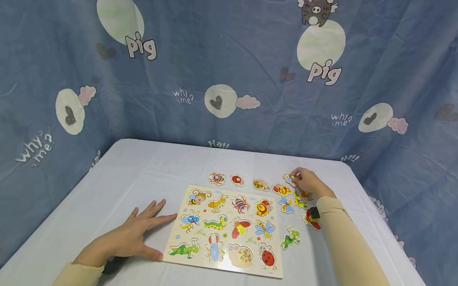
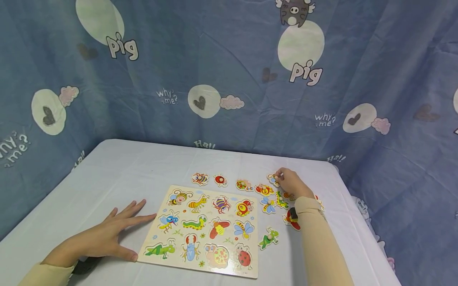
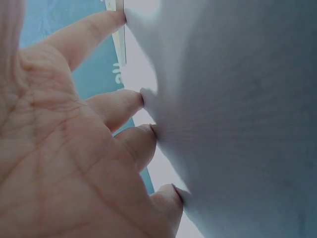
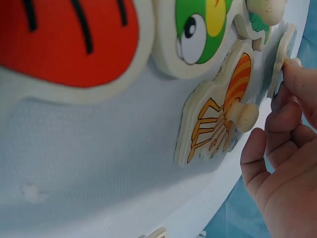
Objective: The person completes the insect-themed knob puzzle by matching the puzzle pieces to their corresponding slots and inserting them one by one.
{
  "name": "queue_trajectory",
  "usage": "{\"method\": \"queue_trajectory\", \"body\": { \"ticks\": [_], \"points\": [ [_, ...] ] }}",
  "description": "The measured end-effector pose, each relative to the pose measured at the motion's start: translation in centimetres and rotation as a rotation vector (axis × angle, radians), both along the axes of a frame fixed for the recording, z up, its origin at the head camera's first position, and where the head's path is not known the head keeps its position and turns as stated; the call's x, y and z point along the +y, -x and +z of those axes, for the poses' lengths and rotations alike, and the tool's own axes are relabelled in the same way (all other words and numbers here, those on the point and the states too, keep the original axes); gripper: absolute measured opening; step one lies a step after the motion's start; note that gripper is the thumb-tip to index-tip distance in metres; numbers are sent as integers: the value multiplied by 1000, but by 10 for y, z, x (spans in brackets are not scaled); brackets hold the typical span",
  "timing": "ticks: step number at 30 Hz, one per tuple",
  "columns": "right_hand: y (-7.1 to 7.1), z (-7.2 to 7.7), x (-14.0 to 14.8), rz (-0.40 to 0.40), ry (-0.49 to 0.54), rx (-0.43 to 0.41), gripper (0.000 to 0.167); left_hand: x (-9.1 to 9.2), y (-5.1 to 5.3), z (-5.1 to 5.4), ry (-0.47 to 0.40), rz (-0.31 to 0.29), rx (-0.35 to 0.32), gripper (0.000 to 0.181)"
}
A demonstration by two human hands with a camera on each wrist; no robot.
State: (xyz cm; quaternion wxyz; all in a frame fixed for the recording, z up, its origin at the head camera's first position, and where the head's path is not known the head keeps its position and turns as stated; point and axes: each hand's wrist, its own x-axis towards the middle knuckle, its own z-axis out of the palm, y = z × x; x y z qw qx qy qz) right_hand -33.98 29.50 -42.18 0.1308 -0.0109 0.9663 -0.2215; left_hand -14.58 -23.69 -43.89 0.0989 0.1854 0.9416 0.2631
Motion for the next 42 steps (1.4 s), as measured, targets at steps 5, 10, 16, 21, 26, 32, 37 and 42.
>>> {"method": "queue_trajectory", "body": {
  "ticks": [5, 10, 16, 21, 26, 32, 37, 42],
  "points": [
    [-4, 4, -1, -10, -14, 15, 28, 0, 1, -1, 4, -5, 4, 104],
    [-8, 8, -3, 17, 3, 60, 29, 1, 0, -1, 4, -5, -2, 104],
    [-11, 10, -7, 63, 32, 100, 30, 1, -1, -1, -7, 0, -13, 103],
    [-13, 12, -12, 67, 63, 118, 28, 1, -1, -1, -13, 3, -12, 104],
    [-16, 13, -17, 76, 81, 132, 27, 1, -1, -2, -14, -2, -7, 104],
    [-18, 14, -25, 113, 118, 140, 26, 0, -1, -1, -21, -10, -5, 104],
    [-21, 14, -32, 127, 143, 147, 25, 0, 0, -2, -34, -17, -13, 103],
    [-25, 14, -44, 152, 188, 147, 25, 0, -1, -3, -49, -19, -14, 102]
  ]
}}
